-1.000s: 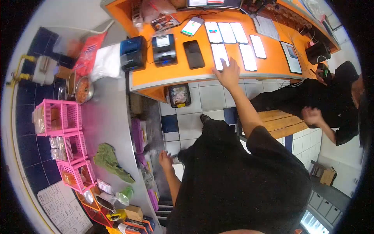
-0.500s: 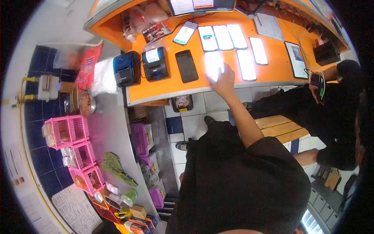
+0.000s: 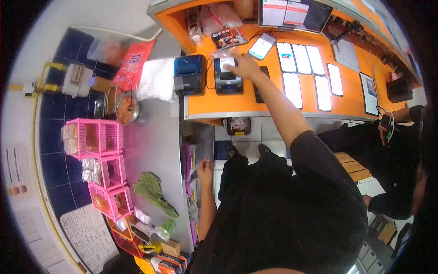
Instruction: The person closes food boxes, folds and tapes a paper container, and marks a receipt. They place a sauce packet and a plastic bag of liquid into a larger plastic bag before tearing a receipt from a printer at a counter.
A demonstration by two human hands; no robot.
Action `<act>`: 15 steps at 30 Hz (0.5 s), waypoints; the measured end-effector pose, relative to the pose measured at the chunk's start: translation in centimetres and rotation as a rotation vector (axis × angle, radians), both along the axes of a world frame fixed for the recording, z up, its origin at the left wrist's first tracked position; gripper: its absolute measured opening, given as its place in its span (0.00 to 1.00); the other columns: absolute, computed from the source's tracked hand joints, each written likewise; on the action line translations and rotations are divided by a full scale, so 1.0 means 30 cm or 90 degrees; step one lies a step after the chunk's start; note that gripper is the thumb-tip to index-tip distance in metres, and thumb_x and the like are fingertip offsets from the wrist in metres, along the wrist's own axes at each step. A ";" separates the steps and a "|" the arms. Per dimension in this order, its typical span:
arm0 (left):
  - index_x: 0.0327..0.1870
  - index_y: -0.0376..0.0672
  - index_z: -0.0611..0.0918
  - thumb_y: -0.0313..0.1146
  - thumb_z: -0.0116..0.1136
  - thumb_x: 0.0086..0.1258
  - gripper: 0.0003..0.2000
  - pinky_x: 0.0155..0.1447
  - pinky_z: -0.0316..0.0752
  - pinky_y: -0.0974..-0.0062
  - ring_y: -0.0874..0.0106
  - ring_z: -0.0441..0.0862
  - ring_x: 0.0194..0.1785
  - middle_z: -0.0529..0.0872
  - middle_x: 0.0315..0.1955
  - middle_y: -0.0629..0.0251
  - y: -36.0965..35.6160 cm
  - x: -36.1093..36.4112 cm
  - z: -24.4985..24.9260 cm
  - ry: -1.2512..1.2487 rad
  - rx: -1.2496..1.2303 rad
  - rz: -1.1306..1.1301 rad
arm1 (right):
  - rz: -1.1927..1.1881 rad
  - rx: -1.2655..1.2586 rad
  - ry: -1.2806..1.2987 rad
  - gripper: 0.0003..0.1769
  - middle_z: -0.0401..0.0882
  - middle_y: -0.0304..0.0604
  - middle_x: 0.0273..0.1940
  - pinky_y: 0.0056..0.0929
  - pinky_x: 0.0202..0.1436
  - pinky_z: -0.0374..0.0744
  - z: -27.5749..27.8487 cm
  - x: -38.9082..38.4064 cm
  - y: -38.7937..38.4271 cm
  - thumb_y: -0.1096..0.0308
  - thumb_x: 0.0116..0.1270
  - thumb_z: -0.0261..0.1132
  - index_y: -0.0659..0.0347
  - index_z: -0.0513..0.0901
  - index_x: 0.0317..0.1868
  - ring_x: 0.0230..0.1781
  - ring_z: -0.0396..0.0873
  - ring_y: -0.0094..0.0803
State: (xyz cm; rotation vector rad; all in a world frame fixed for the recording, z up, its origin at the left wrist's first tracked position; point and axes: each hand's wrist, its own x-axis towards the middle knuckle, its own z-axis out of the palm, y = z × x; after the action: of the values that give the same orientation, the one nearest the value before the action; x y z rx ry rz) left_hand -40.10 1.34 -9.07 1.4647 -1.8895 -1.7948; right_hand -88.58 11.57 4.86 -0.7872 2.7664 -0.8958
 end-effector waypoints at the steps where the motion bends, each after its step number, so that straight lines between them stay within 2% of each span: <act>1: 0.58 0.37 0.81 0.40 0.58 0.78 0.17 0.41 0.78 0.75 0.72 0.84 0.39 0.86 0.40 0.63 -0.027 -0.081 0.062 0.059 -0.033 -0.026 | 0.000 0.018 0.047 0.38 0.77 0.59 0.61 0.57 0.65 0.75 0.018 0.027 -0.003 0.36 0.61 0.69 0.44 0.77 0.68 0.65 0.74 0.58; 3: 0.59 0.37 0.81 0.40 0.58 0.78 0.17 0.42 0.78 0.75 0.72 0.84 0.39 0.86 0.40 0.62 -0.062 -0.205 0.180 0.125 -0.059 -0.058 | -0.006 0.044 0.099 0.37 0.77 0.58 0.61 0.56 0.64 0.75 0.022 0.077 -0.002 0.39 0.60 0.71 0.44 0.77 0.67 0.64 0.75 0.56; 5: 0.56 0.36 0.82 0.40 0.59 0.78 0.17 0.46 0.78 0.75 0.72 0.84 0.39 0.86 0.39 0.61 -0.093 -0.305 0.277 0.143 -0.081 -0.154 | 0.000 0.004 0.291 0.31 0.79 0.56 0.57 0.56 0.61 0.76 -0.017 0.108 0.008 0.47 0.59 0.75 0.45 0.79 0.62 0.60 0.77 0.54; 6: 0.56 0.36 0.82 0.40 0.59 0.78 0.17 0.46 0.78 0.75 0.72 0.84 0.39 0.86 0.39 0.61 -0.107 -0.346 0.303 0.151 -0.078 -0.165 | -0.012 0.009 0.299 0.31 0.79 0.56 0.57 0.56 0.61 0.76 0.017 0.140 0.010 0.47 0.59 0.75 0.45 0.79 0.62 0.60 0.77 0.54; 8: 0.55 0.35 0.83 0.40 0.59 0.77 0.16 0.48 0.78 0.75 0.73 0.84 0.39 0.87 0.39 0.60 -0.127 -0.430 0.338 0.142 -0.083 -0.262 | 0.000 0.050 0.115 0.30 0.82 0.53 0.53 0.55 0.57 0.77 0.119 0.221 0.003 0.53 0.57 0.77 0.48 0.77 0.58 0.56 0.79 0.54; 9: 0.55 0.35 0.83 0.39 0.59 0.77 0.16 0.48 0.78 0.73 0.73 0.84 0.40 0.88 0.39 0.60 -0.133 -0.473 0.348 0.160 -0.104 -0.300 | -0.013 0.034 0.090 0.31 0.84 0.52 0.49 0.55 0.56 0.77 0.148 0.252 -0.002 0.55 0.56 0.77 0.51 0.74 0.57 0.52 0.82 0.54; 10: 0.55 0.35 0.83 0.39 0.59 0.77 0.16 0.48 0.78 0.73 0.73 0.84 0.40 0.88 0.39 0.60 -0.138 -0.523 0.372 0.172 -0.100 -0.323 | -0.040 -0.014 0.098 0.35 0.86 0.53 0.38 0.54 0.50 0.79 0.147 0.267 -0.008 0.55 0.54 0.79 0.53 0.73 0.59 0.45 0.84 0.56; 12: 0.56 0.36 0.83 0.39 0.60 0.77 0.17 0.50 0.79 0.72 0.72 0.85 0.42 0.88 0.40 0.60 -0.150 -0.614 0.411 0.172 -0.134 -0.433 | -0.085 -0.089 0.018 0.37 0.86 0.53 0.39 0.54 0.51 0.77 0.157 0.288 -0.020 0.58 0.56 0.77 0.51 0.71 0.64 0.46 0.84 0.56; 15: 0.54 0.34 0.83 0.39 0.59 0.77 0.16 0.52 0.79 0.69 0.66 0.87 0.46 0.89 0.43 0.55 -0.133 -0.734 0.441 0.197 -0.214 -0.496 | -0.054 -0.046 0.091 0.35 0.86 0.52 0.39 0.52 0.56 0.74 0.181 0.304 -0.011 0.63 0.57 0.74 0.48 0.72 0.66 0.48 0.84 0.54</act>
State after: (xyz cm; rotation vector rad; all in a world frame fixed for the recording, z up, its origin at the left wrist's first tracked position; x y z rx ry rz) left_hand -62.11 -2.65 4.16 0.3120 -2.6018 -1.6716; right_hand -79.45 11.25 10.28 -0.7787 2.9265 -0.9968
